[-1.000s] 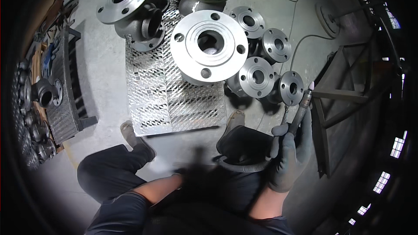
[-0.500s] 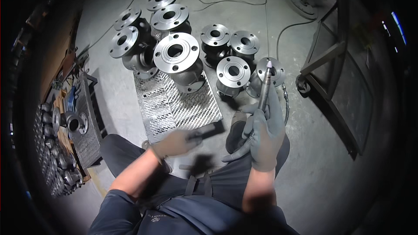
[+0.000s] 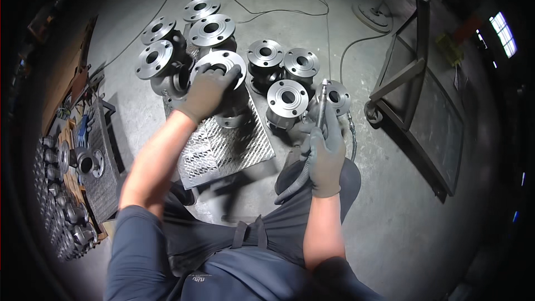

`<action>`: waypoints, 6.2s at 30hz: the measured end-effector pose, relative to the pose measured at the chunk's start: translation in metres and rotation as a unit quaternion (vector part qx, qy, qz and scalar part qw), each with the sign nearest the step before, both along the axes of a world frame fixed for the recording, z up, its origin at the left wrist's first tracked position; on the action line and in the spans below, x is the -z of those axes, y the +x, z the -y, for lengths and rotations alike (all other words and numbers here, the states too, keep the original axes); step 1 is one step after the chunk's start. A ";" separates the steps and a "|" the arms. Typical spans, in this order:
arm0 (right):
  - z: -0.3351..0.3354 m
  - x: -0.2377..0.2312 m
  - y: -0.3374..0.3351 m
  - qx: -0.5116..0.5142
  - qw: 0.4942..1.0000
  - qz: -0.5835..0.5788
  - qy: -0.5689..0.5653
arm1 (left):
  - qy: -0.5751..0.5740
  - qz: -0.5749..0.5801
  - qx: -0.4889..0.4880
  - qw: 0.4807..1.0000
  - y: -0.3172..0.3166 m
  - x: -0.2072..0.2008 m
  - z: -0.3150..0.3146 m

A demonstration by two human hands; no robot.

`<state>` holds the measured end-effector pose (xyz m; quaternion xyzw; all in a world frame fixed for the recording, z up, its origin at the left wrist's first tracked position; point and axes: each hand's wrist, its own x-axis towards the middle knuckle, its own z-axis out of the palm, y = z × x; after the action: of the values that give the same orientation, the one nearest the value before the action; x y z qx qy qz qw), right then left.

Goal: The person fastens a belt, puts on safety glasses, and grinds metal valve castings using a handheld rotary tool.

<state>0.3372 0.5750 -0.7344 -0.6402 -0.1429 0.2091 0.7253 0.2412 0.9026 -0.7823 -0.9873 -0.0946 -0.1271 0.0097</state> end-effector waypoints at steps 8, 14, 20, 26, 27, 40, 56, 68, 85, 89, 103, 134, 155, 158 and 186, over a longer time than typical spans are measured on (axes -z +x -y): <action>-0.012 0.016 -0.026 -0.062 0.998 -0.007 -0.006 | -0.015 -0.139 0.190 0.972 -0.109 -0.057 -0.003; -0.037 0.059 -0.030 -0.123 0.992 -0.025 -0.016 | -0.105 -0.131 -0.162 0.973 -0.091 -0.034 0.063; -0.035 0.069 -0.031 -0.127 0.990 0.011 -0.067 | -0.128 -0.087 0.005 0.988 -0.119 -0.042 0.054; -0.026 0.078 -0.025 -0.118 0.989 0.008 -0.087 | -0.188 -0.132 -0.036 0.973 -0.118 -0.054 0.081; -0.028 0.077 -0.026 -0.119 0.990 -0.006 -0.082 | -0.176 -0.080 -0.027 0.981 -0.118 -0.043 0.085; -0.034 0.047 -0.028 -0.162 0.978 -0.005 -0.134 | -0.369 0.225 -0.062 0.900 -0.157 -0.021 0.075; -0.044 -0.062 -0.020 -0.427 0.759 0.334 -0.360 | -0.536 0.268 -0.296 0.743 -0.121 0.036 0.044; -0.057 -0.079 -0.033 -0.443 0.665 0.422 -0.429 | -0.550 0.238 -0.294 0.745 -0.122 0.024 0.049; -0.055 -0.075 -0.047 -0.439 0.640 0.433 -0.458 | -0.537 0.239 -0.298 0.752 -0.117 0.039 0.045; -0.055 -0.075 -0.043 -0.437 0.637 0.456 -0.442 | -0.534 0.245 -0.298 0.752 -0.117 0.037 0.046; -0.046 -0.054 -0.043 -0.459 0.657 0.441 -0.403 | -0.551 0.243 -0.283 0.746 -0.117 0.038 0.042; -0.040 -0.060 -0.030 -0.461 0.695 0.388 -0.392 | -0.552 0.252 -0.288 0.741 -0.118 0.032 0.043; -0.035 -0.018 0.002 -0.348 0.804 0.374 -0.304 | -0.539 0.210 -0.286 0.764 -0.124 0.016 0.043; -0.057 -0.004 -0.009 -0.225 0.913 0.173 -0.292 | -0.167 0.263 -0.246 0.918 -0.133 0.003 0.059; -0.143 0.046 -0.061 -0.306 0.940 -0.018 -0.149 | -0.318 0.129 -0.411 0.844 -0.277 -0.013 0.061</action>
<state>0.2757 0.7185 -0.7807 -0.6625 -0.2861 0.4513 0.5249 -0.0357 0.8412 -0.7696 -0.7815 -0.5276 -0.2003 -0.2662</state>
